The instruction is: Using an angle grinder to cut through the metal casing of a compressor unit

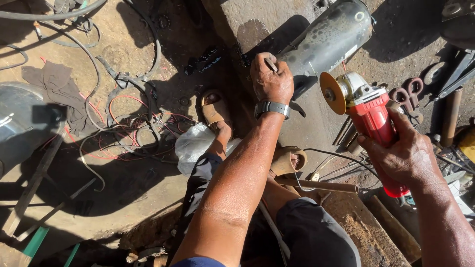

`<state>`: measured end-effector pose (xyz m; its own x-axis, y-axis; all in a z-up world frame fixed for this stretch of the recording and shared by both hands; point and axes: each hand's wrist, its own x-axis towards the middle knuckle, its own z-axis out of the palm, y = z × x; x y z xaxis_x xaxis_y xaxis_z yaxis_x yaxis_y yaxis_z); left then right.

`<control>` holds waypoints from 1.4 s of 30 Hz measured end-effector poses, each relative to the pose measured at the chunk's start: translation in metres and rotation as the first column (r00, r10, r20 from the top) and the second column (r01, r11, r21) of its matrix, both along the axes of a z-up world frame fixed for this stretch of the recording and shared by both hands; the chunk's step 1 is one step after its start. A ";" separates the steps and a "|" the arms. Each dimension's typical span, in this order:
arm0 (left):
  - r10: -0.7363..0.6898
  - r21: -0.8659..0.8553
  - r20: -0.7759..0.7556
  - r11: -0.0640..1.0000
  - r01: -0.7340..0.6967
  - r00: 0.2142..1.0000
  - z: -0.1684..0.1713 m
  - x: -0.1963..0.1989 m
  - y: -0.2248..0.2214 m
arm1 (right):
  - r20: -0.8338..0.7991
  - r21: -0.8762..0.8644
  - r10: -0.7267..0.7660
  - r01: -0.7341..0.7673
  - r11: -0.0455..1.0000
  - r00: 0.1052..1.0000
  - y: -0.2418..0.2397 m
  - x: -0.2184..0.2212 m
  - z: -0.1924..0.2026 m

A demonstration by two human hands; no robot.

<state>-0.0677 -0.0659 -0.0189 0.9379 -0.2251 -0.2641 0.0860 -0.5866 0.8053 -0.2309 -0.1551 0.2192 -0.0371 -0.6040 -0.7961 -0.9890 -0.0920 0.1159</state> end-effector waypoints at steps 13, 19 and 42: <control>-0.052 -0.006 0.058 0.999 0.052 0.997 0.007 -0.016 0.011 | -0.019 0.036 0.170 -0.169 0.985 0.985 -0.023 -0.007 -0.010; -0.108 -0.056 0.120 0.992 0.115 0.987 0.012 -0.019 0.017 | 0.022 0.029 0.203 -0.203 0.979 0.979 -0.026 -0.003 -0.011; -0.099 -0.063 0.109 0.992 0.106 0.989 0.006 -0.033 0.022 | 0.065 0.009 0.372 -0.373 0.928 0.926 -0.041 0.013 -0.013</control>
